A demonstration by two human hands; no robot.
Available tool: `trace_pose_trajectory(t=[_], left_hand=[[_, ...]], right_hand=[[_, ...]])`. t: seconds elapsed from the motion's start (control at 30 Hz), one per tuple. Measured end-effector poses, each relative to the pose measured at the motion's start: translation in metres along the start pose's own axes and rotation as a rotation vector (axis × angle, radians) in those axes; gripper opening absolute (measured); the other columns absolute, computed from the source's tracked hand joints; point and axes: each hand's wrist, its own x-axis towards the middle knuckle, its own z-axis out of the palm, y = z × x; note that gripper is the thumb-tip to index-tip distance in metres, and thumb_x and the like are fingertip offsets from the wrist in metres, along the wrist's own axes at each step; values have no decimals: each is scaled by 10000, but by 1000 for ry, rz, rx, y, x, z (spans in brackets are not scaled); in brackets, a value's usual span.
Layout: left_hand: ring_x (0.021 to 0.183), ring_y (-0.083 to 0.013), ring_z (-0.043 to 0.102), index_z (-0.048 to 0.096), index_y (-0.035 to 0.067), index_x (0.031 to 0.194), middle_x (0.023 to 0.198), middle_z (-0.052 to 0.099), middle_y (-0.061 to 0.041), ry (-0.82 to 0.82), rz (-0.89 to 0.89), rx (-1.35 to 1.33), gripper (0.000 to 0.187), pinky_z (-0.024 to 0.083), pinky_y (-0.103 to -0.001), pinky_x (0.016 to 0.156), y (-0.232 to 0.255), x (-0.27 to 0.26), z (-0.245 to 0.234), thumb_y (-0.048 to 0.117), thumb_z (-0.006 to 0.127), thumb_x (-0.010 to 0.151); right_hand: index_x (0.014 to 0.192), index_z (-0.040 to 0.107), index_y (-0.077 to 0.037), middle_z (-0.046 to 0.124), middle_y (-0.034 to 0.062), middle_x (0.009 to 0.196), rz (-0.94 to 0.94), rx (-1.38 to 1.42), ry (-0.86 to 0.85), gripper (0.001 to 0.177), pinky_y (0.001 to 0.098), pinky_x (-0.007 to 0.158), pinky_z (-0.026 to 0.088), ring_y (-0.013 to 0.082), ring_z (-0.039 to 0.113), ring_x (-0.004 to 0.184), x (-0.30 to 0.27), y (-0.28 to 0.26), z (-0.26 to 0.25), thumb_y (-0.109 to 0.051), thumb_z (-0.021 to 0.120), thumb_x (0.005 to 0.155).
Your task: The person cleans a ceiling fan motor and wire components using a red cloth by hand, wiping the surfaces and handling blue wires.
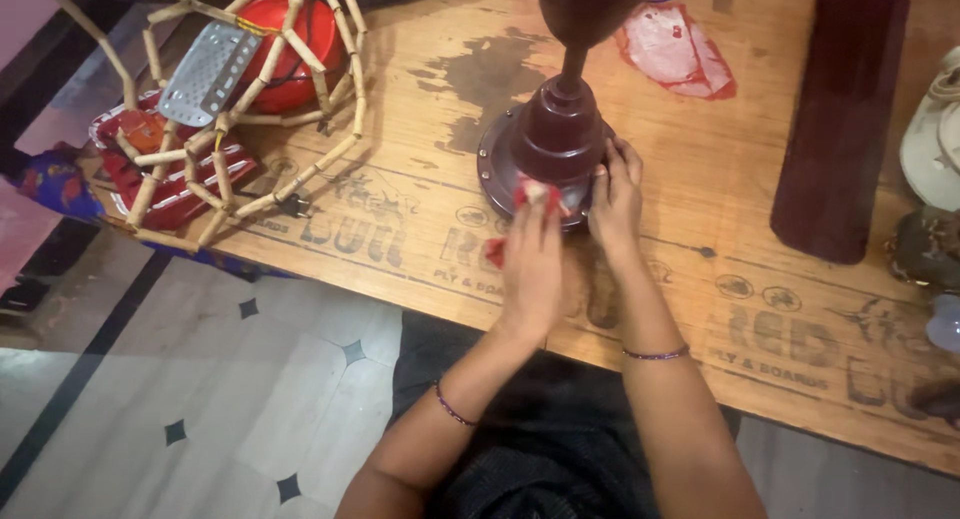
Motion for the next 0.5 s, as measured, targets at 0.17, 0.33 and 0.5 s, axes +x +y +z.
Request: trace_pose_trajectory(t=[0.17,0.33,0.5], left_hand=[[1432,-462,410,493,-81,1438,1546,432,-273,197,-62,-57,528,335,-516,1207,-48,36,-19,-58,542,912],[1360,-440,465,583,-34,1387,1482,501,-234,112,-118,-85,527,377,-489,1157,-45,42,-34,-105,563,866],[1245,-408,530,729,97,1221,1346,596,-192,-20,-136,-102,500,437,-455,1083,-30,32,-58,-98,642,769]], right_hand=[[1431,543,68,451,235,1503,-61,-98,47,403,420,1177,382,386,462,1403,-5,-2,-1,-124,508,1079],[1425,572,25,488,202,1483,-17,-185,60,398,445,1146,383,380,478,1357,-7,-12,-2,-140,533,1065],[1408,602,-9,518,161,1463,-12,-225,74,399,461,1132,320,348,496,1352,-5,-17,-4,-169,563,1045]])
